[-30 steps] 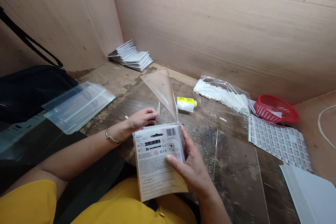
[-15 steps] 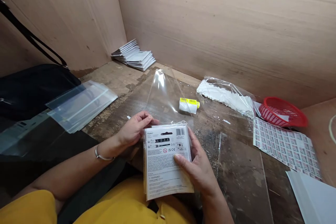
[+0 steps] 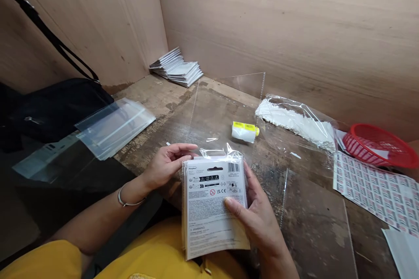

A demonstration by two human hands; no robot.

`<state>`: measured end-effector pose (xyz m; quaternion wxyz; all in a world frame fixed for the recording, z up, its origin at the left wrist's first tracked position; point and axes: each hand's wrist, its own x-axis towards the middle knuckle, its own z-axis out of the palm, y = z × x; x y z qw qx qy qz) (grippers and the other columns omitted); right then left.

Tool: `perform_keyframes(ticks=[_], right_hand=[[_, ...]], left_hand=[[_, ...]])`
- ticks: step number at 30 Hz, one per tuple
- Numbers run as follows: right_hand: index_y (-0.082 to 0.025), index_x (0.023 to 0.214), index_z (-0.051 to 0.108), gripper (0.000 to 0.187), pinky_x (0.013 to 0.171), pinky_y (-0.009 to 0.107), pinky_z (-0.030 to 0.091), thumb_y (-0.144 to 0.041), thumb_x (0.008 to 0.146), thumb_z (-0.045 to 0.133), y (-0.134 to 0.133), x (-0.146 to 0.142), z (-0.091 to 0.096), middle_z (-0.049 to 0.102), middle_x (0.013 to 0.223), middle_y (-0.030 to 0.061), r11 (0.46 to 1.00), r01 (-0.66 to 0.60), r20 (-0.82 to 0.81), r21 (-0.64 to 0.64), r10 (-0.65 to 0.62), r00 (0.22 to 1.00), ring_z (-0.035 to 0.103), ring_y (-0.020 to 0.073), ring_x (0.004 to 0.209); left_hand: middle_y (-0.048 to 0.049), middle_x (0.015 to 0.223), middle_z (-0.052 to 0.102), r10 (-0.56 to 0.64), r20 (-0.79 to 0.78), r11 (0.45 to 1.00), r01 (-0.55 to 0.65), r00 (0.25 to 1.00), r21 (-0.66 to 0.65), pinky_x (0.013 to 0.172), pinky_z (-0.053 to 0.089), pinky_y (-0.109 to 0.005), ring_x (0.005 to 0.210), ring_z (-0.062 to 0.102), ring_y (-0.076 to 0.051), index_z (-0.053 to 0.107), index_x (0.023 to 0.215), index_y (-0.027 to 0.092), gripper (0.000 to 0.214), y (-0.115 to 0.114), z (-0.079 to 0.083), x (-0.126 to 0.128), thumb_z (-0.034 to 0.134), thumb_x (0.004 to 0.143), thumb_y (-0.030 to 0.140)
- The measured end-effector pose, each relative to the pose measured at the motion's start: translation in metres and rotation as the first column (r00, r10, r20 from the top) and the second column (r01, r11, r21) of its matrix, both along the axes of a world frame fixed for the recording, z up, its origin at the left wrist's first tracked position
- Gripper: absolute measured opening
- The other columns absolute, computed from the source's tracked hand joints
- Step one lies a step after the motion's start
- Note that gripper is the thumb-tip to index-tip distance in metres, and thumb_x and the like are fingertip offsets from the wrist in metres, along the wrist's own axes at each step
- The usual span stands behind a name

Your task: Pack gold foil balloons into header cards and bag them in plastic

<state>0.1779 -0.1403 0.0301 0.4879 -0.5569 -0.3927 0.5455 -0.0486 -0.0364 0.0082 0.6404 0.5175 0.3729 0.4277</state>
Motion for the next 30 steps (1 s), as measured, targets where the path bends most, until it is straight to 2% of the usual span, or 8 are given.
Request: perform_keyframes(ticks=[5, 10, 15, 17, 20, 23, 26, 30], right_hand=[[-0.032, 0.147, 0.034, 0.086, 0.099, 0.047, 0.05, -0.034, 0.074, 0.079, 0.001, -0.001, -0.002, 0.051, 0.144, 0.0087, 1.0, -0.008, 0.002, 0.015, 0.008, 1.0, 0.055, 0.031, 0.124], [-0.032, 0.149, 0.032, 0.089, 0.092, 0.048, 0.055, -0.036, 0.073, 0.079, 0.003, -0.003, 0.002, 0.056, 0.139, 0.0109, 0.999, -0.009, -0.043, -0.044, 0.007, 0.999, 0.059, 0.0326, 0.118], [-0.03, 0.149, 0.03, 0.09, 0.089, 0.048, 0.056, -0.036, 0.074, 0.079, 0.007, -0.001, -0.003, 0.059, 0.134, 0.0119, 0.998, 0.024, -0.078, -0.055, -0.028, 0.997, 0.063, 0.0321, 0.112], [-0.03, 0.149, 0.031, 0.089, 0.09, 0.047, 0.056, -0.036, 0.074, 0.079, 0.007, -0.001, -0.005, 0.06, 0.134, 0.0115, 0.999, 0.013, -0.06, -0.044, -0.015, 0.998, 0.063, 0.0318, 0.113], [-0.029, 0.147, 0.035, 0.086, 0.091, 0.046, 0.055, -0.036, 0.074, 0.079, 0.005, -0.002, -0.004, 0.058, 0.136, 0.0112, 1.0, 0.005, -0.034, -0.02, -0.006, 0.999, 0.06, 0.0319, 0.116], [-0.03, 0.145, 0.037, 0.084, 0.095, 0.048, 0.053, -0.037, 0.073, 0.079, 0.004, -0.003, -0.003, 0.056, 0.139, 0.0109, 1.0, -0.004, -0.036, -0.003, 0.004, 0.999, 0.057, 0.0325, 0.121], [-0.03, 0.146, 0.037, 0.084, 0.097, 0.048, 0.051, -0.037, 0.073, 0.079, 0.003, -0.003, -0.003, 0.054, 0.14, 0.0108, 1.0, -0.011, -0.034, -0.011, 0.01, 0.999, 0.055, 0.0332, 0.123], [-0.03, 0.145, 0.039, 0.081, 0.094, 0.046, 0.054, -0.037, 0.074, 0.078, 0.003, -0.002, -0.004, 0.057, 0.137, 0.0108, 0.999, -0.037, -0.036, -0.006, 0.036, 0.999, 0.059, 0.0317, 0.118]], left_hand=[[-0.0025, 0.078, 0.072, 0.215, -0.051, 0.972, -0.209, 0.975, 0.105, 0.071, 0.054, -0.025, 0.072, 0.067, -0.015, 0.067, 0.081, 0.018, 0.014, -0.004, 0.0, 0.011, 0.071, 0.08, 0.031], [0.0001, 0.076, 0.071, 0.362, -0.057, 0.912, -0.341, 0.93, 0.23, 0.069, 0.052, -0.026, 0.071, 0.067, -0.015, 0.061, 0.087, 0.022, 0.01, -0.017, 0.001, 0.007, 0.064, 0.086, 0.031], [-0.0016, 0.082, 0.07, 0.346, -0.238, 0.867, -0.212, 0.908, 0.45, 0.079, 0.05, -0.027, 0.079, 0.065, -0.015, 0.065, 0.088, 0.024, 0.004, -0.022, -0.011, -0.001, 0.065, 0.085, 0.026], [-0.0027, 0.088, 0.068, 0.352, -0.219, 0.881, -0.243, 0.91, 0.407, 0.082, 0.049, -0.027, 0.082, 0.063, -0.015, 0.064, 0.092, 0.023, 0.009, -0.016, -0.015, 0.0, 0.066, 0.084, 0.025], [-0.0063, 0.121, 0.059, 0.358, -0.05, 0.914, -0.339, 0.932, 0.224, 0.095, 0.046, -0.03, 0.106, 0.059, -0.018, 0.056, 0.117, 0.025, 0.045, 0.0, -0.013, -0.001, 0.071, 0.075, 0.024], [-0.0087, 0.137, 0.052, 0.037, 0.152, 0.991, -0.016, 0.988, -0.137, 0.092, 0.049, -0.034, 0.11, 0.06, -0.021, 0.039, 0.141, 0.031, 0.078, 0.015, -0.005, -0.006, 0.073, 0.07, 0.025], [-0.0098, 0.117, 0.066, -0.165, 0.264, 0.926, 0.241, 0.95, -0.291, 0.074, 0.052, -0.027, 0.089, 0.067, -0.018, 0.043, 0.141, 0.028, 0.075, 0.02, -0.002, -0.006, 0.073, 0.072, 0.027], [-0.0011, 0.084, 0.072, -0.065, 0.189, 0.984, 0.094, 0.98, -0.151, 0.07, 0.05, -0.022, 0.073, 0.065, -0.011, 0.036, 0.147, 0.028, 0.08, 0.016, -0.003, -0.002, 0.073, 0.076, 0.026]])
